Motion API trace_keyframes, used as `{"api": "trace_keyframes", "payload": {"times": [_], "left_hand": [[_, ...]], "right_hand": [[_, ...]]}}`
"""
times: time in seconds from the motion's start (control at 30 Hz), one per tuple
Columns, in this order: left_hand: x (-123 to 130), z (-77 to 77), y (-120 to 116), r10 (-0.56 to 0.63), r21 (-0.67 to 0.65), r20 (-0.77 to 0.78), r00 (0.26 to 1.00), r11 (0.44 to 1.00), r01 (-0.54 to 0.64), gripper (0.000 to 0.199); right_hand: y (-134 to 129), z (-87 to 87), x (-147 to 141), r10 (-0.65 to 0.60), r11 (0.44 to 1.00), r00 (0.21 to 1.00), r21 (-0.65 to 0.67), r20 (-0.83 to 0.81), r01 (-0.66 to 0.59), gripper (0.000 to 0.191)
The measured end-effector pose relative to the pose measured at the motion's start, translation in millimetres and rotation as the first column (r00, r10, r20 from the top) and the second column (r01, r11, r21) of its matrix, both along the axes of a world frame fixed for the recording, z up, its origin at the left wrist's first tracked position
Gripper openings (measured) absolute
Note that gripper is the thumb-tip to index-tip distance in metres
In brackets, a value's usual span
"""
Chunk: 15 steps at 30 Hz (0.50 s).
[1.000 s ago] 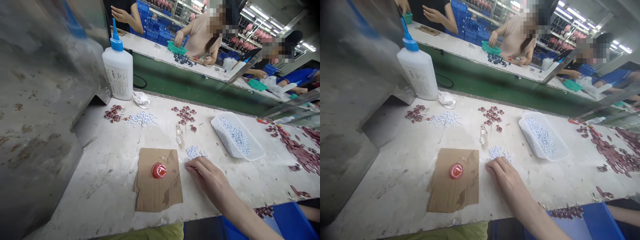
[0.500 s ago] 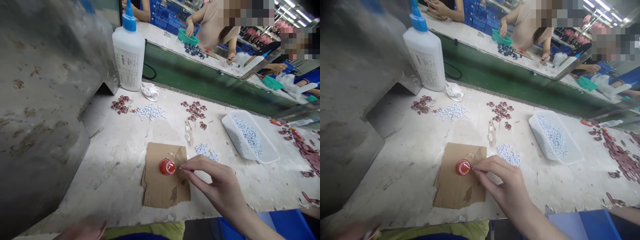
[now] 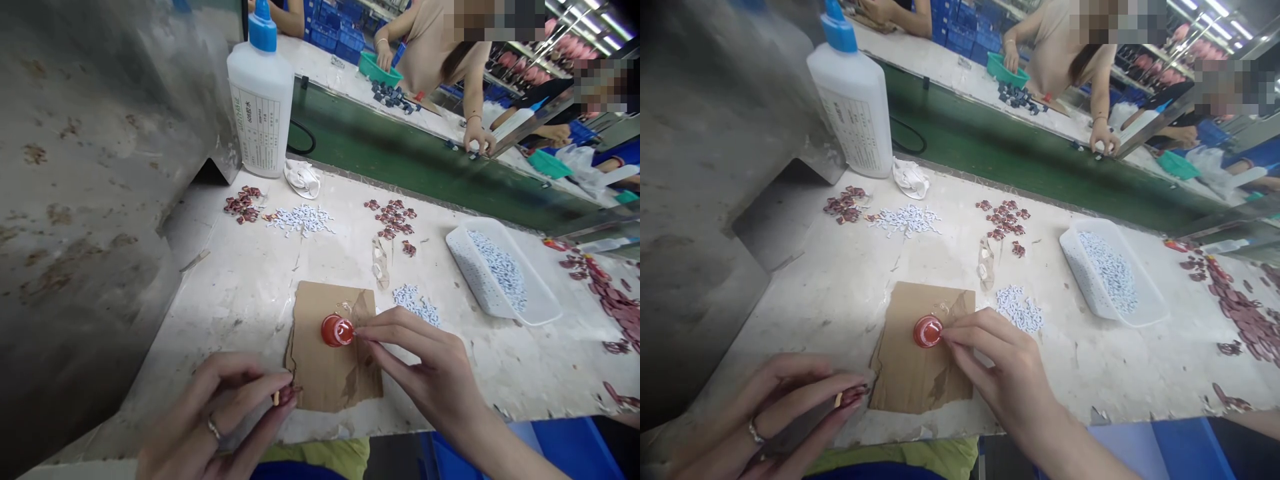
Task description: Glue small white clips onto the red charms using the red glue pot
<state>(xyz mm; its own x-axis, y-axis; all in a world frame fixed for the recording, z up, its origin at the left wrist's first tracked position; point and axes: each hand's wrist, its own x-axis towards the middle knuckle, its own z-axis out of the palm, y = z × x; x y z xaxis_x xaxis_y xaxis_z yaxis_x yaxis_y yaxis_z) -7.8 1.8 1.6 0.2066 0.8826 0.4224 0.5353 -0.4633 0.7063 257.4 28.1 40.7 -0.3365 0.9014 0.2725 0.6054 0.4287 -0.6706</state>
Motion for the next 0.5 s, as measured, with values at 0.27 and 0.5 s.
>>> {"api": "trace_keyframes", "payload": {"times": [0.27, 0.5], "left_hand": [[7, 3.6, 2, -0.076, -0.040, 0.028, 0.997, 0.996, 0.078, 0.035], [19, 6.0, 2, -0.111, -0.066, 0.124, 0.986, 0.991, 0.120, 0.027]], "right_hand": [[-2, -0.5, 2, -0.003, 1.000, 1.000, 0.028, 0.019, 0.003, 0.025], [-9, 8.8, -8, -0.071, 0.997, 0.985, -0.047, -0.155, 0.064, 0.024]]}}
